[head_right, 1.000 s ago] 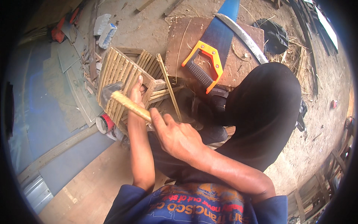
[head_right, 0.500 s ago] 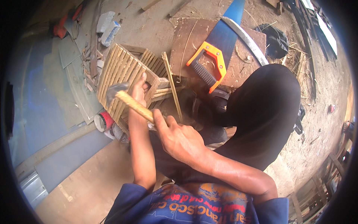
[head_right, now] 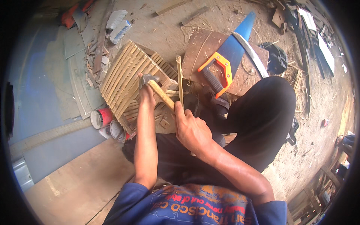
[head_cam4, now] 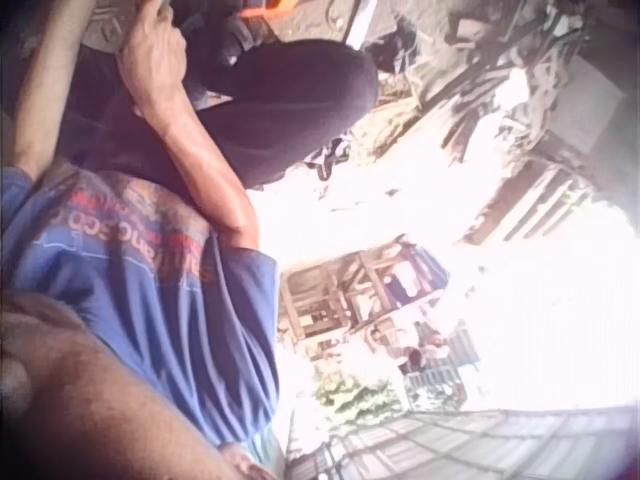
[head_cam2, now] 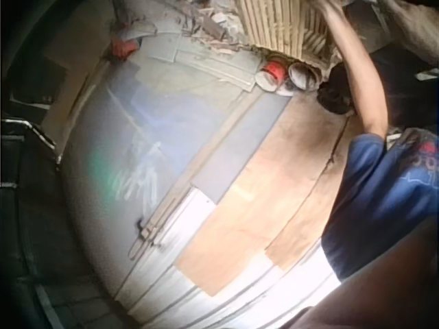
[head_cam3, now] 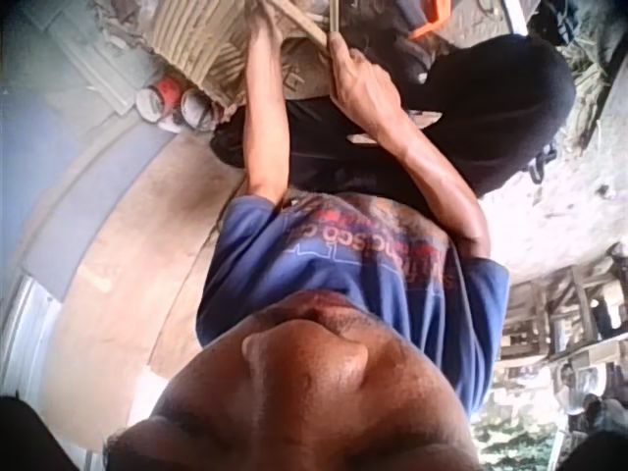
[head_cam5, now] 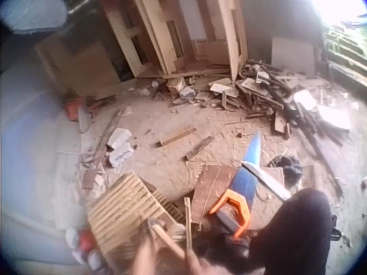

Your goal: The person assembles a small wooden stool by cutting thin wooden strips to size, filing edges, and nailing them into place. They use a hand saw, metal file, hammer, and nails to construct the slatted seat and frame.

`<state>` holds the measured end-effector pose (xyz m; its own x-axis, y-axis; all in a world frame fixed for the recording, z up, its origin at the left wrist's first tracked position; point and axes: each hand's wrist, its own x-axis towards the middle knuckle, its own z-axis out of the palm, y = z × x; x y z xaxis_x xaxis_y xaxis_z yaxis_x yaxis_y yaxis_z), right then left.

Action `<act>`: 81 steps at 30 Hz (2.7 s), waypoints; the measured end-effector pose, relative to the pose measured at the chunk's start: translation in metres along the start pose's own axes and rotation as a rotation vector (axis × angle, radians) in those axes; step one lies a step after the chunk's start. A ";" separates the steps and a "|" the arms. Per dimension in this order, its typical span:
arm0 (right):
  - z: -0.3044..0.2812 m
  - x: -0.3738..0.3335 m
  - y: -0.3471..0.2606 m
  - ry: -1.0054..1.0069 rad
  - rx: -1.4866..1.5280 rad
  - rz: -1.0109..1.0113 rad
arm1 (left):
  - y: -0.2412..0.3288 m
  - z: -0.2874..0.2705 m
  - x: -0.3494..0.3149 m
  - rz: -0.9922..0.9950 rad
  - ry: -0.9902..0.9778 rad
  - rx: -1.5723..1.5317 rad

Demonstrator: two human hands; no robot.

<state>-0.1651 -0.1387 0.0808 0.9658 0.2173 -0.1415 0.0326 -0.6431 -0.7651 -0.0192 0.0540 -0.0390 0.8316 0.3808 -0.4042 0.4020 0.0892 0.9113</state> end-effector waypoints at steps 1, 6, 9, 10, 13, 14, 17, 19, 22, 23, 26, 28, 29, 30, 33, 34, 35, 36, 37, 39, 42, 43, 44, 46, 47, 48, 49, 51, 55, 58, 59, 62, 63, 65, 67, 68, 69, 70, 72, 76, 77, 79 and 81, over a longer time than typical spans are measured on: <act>-0.002 0.000 -0.003 -0.031 -0.014 0.018 | 0.018 -0.001 -0.020 -0.004 -0.108 0.003; -0.015 -0.006 -0.032 0.043 0.095 -0.118 | 0.010 0.000 0.004 -0.334 -0.091 0.004; 0.000 -0.004 -0.009 0.104 0.067 -0.106 | 0.007 -0.001 -0.003 -0.115 -0.050 0.060; 0.001 0.000 0.003 0.046 0.051 -0.029 | 0.018 0.006 -0.013 -0.094 -0.126 0.043; -0.008 -0.003 -0.010 0.009 0.066 0.052 | 0.023 0.011 -0.020 -0.031 -0.091 -0.017; -0.011 -0.007 -0.025 -0.001 0.078 0.008 | 0.000 -0.007 0.003 -0.134 -0.054 -0.030; -0.014 -0.007 -0.029 0.082 0.095 -0.102 | 0.022 0.006 -0.008 -0.350 -0.155 0.046; 0.003 -0.003 -0.005 0.138 0.080 -0.142 | -0.010 -0.010 0.020 -0.217 -0.084 0.158; 0.000 0.003 0.012 0.085 0.038 -0.008 | -0.009 0.000 0.014 -0.098 -0.009 0.143; -0.005 0.001 0.006 0.139 0.069 -0.054 | -0.002 0.006 0.005 -0.083 0.032 0.145; -0.024 0.001 -0.019 0.143 0.123 -0.147 | 0.010 0.013 -0.004 -0.226 -0.008 -0.008; -0.019 0.000 -0.017 0.120 0.101 -0.195 | -0.007 -0.019 0.024 -0.380 -0.143 -0.036; -0.016 0.001 -0.010 0.117 0.084 -0.214 | -0.001 -0.012 0.025 -0.363 -0.106 0.043; -0.006 0.003 0.005 0.114 0.066 -0.147 | -0.003 -0.010 0.014 -0.139 -0.137 0.060; 0.001 0.007 0.026 0.038 0.046 0.045 | 0.014 0.007 -0.002 -0.211 -0.074 0.106; -0.003 0.006 0.020 0.091 0.079 -0.006 | 0.024 0.018 -0.013 -0.178 -0.021 0.098; -0.007 0.001 0.004 0.129 0.121 -0.061 | 0.027 0.016 -0.023 -0.150 0.048 0.095; -0.016 0.001 -0.010 0.104 0.098 -0.103 | -0.005 -0.011 0.016 -0.224 -0.048 0.051; -0.019 0.001 -0.012 0.089 0.105 -0.137 | -0.001 -0.016 0.027 -0.305 -0.150 0.022; -0.020 0.002 -0.014 0.058 0.117 -0.210 | -0.004 -0.025 0.036 -0.450 -0.230 0.067; 0.000 0.005 0.017 0.037 0.039 -0.067 | -0.012 -0.016 0.021 -0.173 -0.103 0.040; -0.003 0.007 0.026 -0.012 0.015 0.045 | 0.021 0.016 -0.018 -0.046 -0.144 0.078; -0.004 0.005 0.019 0.021 0.038 -0.010 | 0.023 0.011 -0.019 0.031 -0.144 0.017; -0.008 0.002 -0.005 0.055 0.053 -0.117 | -0.012 -0.018 0.019 -0.115 -0.020 0.005; -0.012 0.000 -0.005 0.058 0.051 -0.135 | 0.007 -0.006 0.016 -0.307 -0.153 -0.013; -0.015 -0.001 -0.005 0.061 0.048 -0.154 | 0.015 0.010 0.001 -0.300 -0.145 0.203; -0.017 0.000 -0.007 0.059 0.048 -0.201 | 0.032 0.012 -0.013 -0.348 -0.179 0.154; -0.004 -0.001 0.007 0.086 0.032 -0.141 | 0.012 0.005 0.002 -0.273 -0.054 0.219; 0.005 -0.002 0.016 0.051 0.022 -0.074 | -0.017 -0.024 0.015 -0.032 -0.219 0.055; 0.001 -0.005 0.009 0.037 0.074 -0.081 | -0.004 -0.009 0.006 -0.265 -0.186 -0.101; 0.003 -0.005 0.009 0.052 0.080 -0.083 | 0.017 -0.002 -0.013 -0.287 -0.234 -0.105; 0.011 -0.002 0.019 0.065 0.090 -0.052 | 0.011 -0.005 -0.011 0.155 -0.228 0.148; 0.013 0.000 0.022 0.046 0.090 -0.017 | 0.009 -0.004 -0.008 -0.016 -0.176 0.185; 0.007 0.001 0.016 0.026 0.101 0.011 | 0.014 -0.008 -0.008 0.031 -0.257 0.242; 0.002 -0.003 0.003 0.025 0.133 -0.007 | -0.005 -0.008 -0.001 0.054 -0.129 0.216; 0.003 -0.003 0.001 0.028 0.124 -0.033 | -0.016 -0.012 0.007 0.071 -0.095 0.210; 0.005 -0.002 0.001 0.031 0.116 -0.060 | -0.028 -0.018 0.012 0.084 -0.058 0.208; 0.006 -0.002 0.006 0.049 0.102 -0.067 | -0.022 -0.018 0.011 0.124 -0.141 0.219; 0.013 0.002 0.025 0.062 0.097 -0.007 | 0.011 -0.001 -0.012 0.053 -0.300 0.204; 0.011 0.000 0.015 0.092 0.090 -0.066 | 0.011 -0.002 -0.015 0.165 -0.235 0.154; 0.011 -0.002 0.012 0.094 0.094 -0.088 | 0.009 0.003 -0.017 0.015 -0.076 0.032; 0.016 -0.001 0.022 0.102 0.075 -0.090 | 0.010 -0.002 -0.014 0.286 -0.205 0.178; 0.016 0.001 0.029 0.104 0.070 -0.050 | 0.016 -0.002 -0.011 -0.012 -0.260 0.397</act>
<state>-0.1676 -0.1458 0.0482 0.9850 0.1681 -0.0391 0.0667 -0.5797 -0.8121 -0.0232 0.0529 -0.0198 0.8738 0.1343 -0.4674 0.4858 -0.2861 0.8259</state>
